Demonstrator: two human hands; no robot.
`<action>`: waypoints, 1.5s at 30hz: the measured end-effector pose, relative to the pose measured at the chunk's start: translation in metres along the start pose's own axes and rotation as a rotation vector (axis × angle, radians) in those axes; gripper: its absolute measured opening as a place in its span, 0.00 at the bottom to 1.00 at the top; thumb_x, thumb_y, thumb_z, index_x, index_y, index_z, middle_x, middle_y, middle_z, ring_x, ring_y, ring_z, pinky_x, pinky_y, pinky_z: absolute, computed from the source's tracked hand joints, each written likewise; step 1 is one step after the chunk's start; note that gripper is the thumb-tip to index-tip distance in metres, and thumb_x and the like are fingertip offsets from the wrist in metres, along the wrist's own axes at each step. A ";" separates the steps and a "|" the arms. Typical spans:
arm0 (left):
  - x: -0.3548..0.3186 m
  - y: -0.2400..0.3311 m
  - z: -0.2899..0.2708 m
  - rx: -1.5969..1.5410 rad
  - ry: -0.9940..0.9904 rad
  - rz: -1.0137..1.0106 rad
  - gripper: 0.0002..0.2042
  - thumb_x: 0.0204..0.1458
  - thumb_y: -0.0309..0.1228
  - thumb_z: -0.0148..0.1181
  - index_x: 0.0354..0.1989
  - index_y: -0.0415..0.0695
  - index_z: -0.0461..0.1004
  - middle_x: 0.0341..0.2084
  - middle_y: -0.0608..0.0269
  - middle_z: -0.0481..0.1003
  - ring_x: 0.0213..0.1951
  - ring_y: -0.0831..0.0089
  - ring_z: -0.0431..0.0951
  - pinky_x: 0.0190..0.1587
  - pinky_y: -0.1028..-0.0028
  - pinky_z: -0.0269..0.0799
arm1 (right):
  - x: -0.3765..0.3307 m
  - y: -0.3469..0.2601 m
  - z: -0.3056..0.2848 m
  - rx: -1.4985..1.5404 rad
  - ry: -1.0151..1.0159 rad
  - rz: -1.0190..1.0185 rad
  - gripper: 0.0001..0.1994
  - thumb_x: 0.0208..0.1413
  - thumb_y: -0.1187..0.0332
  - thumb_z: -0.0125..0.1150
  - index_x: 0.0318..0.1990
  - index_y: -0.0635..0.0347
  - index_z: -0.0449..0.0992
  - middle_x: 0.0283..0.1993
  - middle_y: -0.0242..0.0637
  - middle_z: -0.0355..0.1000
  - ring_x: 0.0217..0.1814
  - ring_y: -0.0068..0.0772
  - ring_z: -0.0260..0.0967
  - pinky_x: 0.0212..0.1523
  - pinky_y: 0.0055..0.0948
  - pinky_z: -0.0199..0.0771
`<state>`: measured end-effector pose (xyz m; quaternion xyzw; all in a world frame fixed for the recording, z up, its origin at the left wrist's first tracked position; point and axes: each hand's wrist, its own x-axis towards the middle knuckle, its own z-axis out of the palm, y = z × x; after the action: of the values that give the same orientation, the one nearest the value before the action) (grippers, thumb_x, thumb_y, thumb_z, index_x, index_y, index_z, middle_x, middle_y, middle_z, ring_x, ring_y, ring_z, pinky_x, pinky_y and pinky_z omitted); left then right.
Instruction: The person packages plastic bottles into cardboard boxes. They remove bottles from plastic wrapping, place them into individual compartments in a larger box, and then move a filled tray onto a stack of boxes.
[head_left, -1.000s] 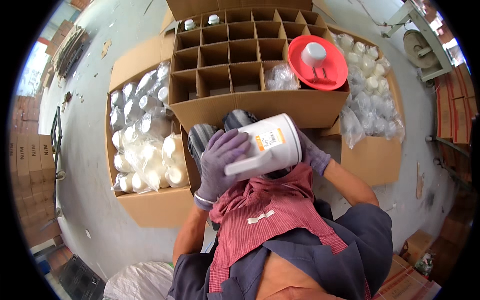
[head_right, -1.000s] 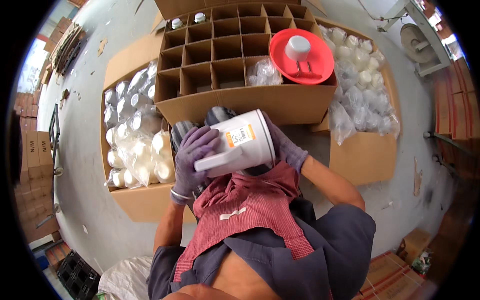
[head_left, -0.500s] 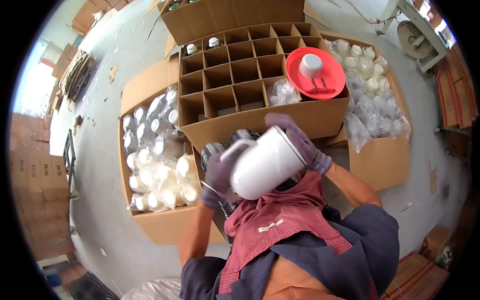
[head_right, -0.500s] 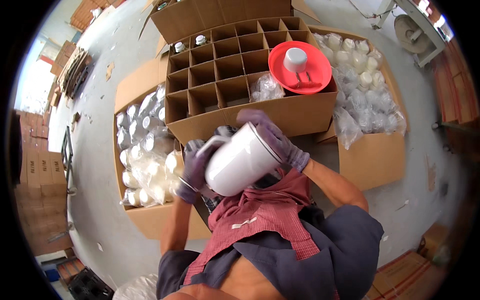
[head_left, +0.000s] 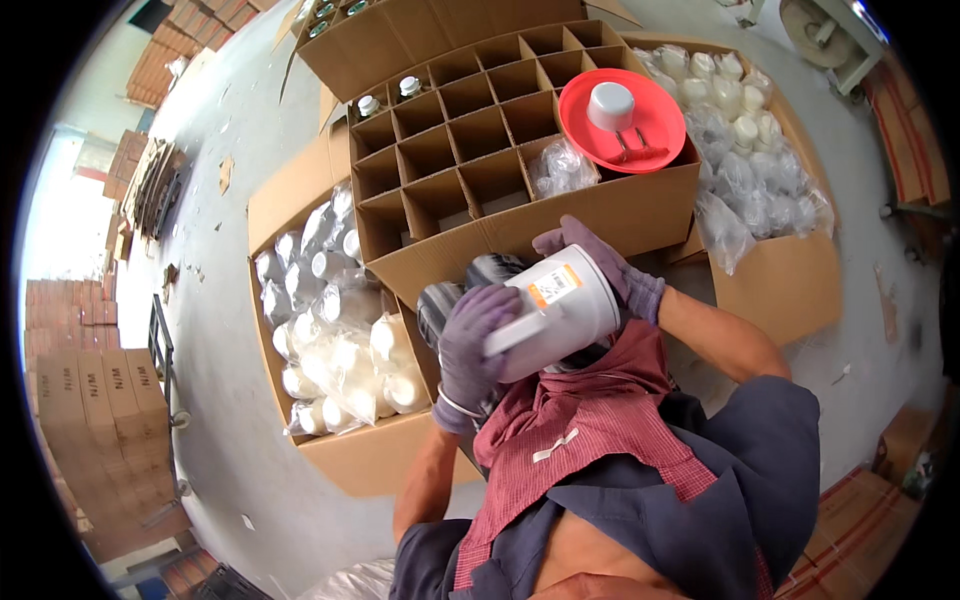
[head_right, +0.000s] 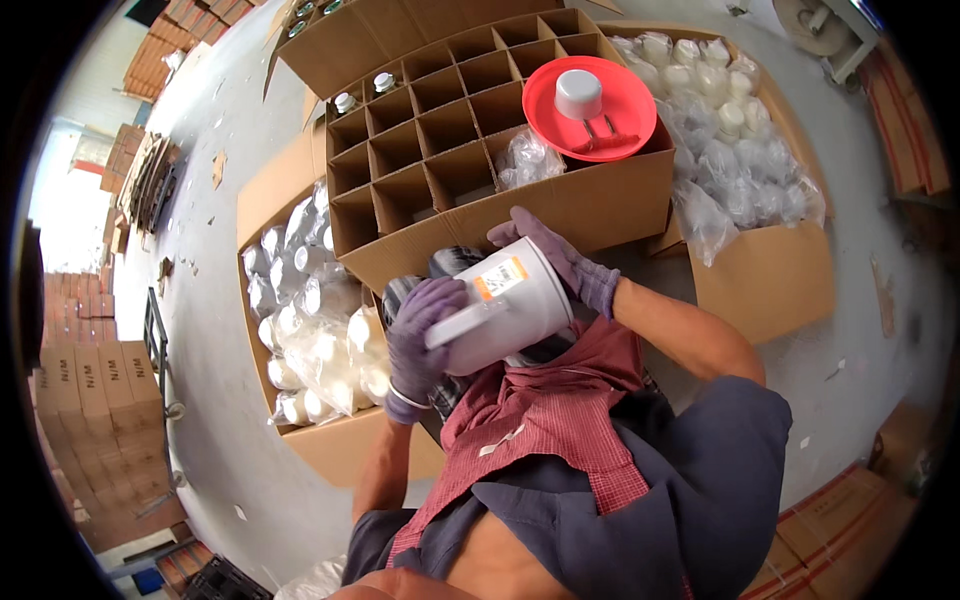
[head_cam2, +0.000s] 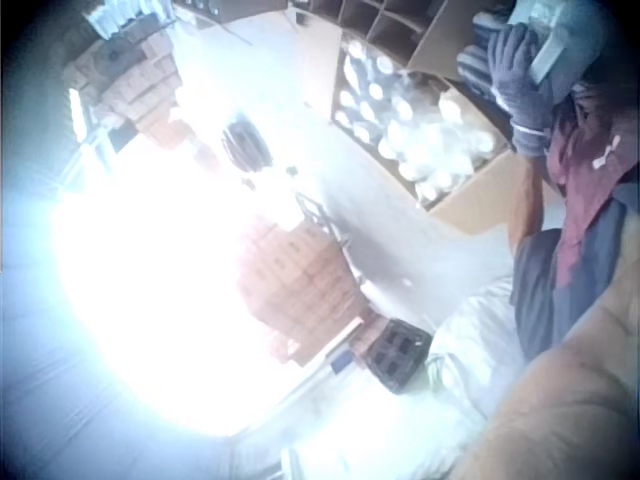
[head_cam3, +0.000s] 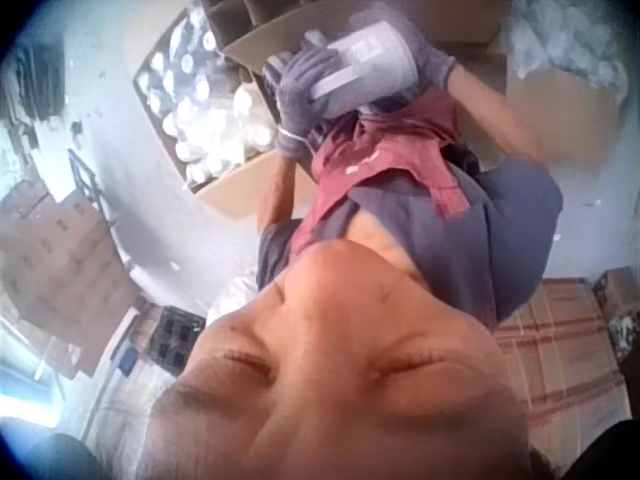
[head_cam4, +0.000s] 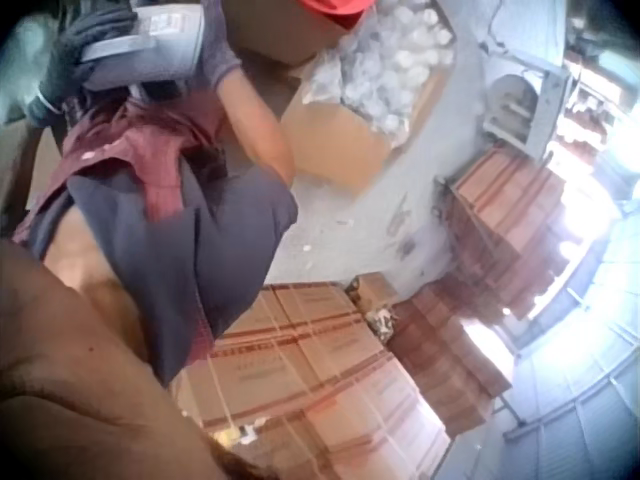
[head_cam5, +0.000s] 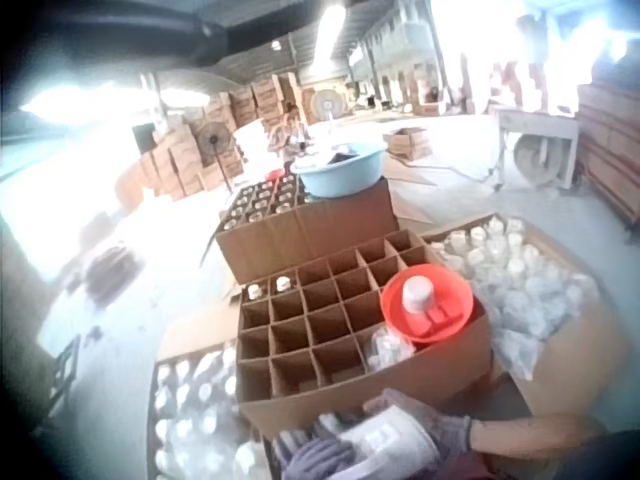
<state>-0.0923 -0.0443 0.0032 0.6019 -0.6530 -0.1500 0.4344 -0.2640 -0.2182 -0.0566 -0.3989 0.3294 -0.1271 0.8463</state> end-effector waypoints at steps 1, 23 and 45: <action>-0.006 -0.010 0.001 -0.107 0.029 -0.079 0.12 0.51 0.28 0.55 0.42 0.37 0.79 0.42 0.53 0.79 0.49 0.62 0.78 0.56 0.64 0.69 | 0.004 0.006 -0.013 -0.193 -0.059 -0.062 0.25 0.66 0.55 0.40 0.61 0.65 0.63 0.59 0.42 0.64 0.61 0.35 0.62 0.64 0.33 0.60; -0.031 -0.020 0.002 -0.467 0.360 -0.700 0.13 0.56 0.33 0.55 0.42 0.36 0.80 0.32 0.60 0.80 0.36 0.76 0.77 0.41 0.76 0.72 | -0.030 -0.029 0.039 -0.409 -0.399 -0.503 0.39 0.50 0.46 0.58 0.66 0.56 0.58 0.67 0.45 0.53 0.72 0.43 0.46 0.71 0.40 0.43; 0.002 -0.048 0.017 -0.776 0.701 -0.421 0.31 0.44 0.28 0.70 0.56 0.33 0.62 0.49 0.54 0.74 0.49 0.68 0.76 0.54 0.70 0.72 | 0.073 -0.140 -0.076 -1.311 0.442 -1.049 0.46 0.37 0.66 0.73 0.68 0.39 0.56 0.55 0.48 0.59 0.60 0.53 0.58 0.63 0.43 0.62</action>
<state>-0.0735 -0.0628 -0.0404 0.5291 -0.2324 -0.2539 0.7756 -0.2527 -0.3889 -0.0194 -0.8725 0.2668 -0.3601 0.1945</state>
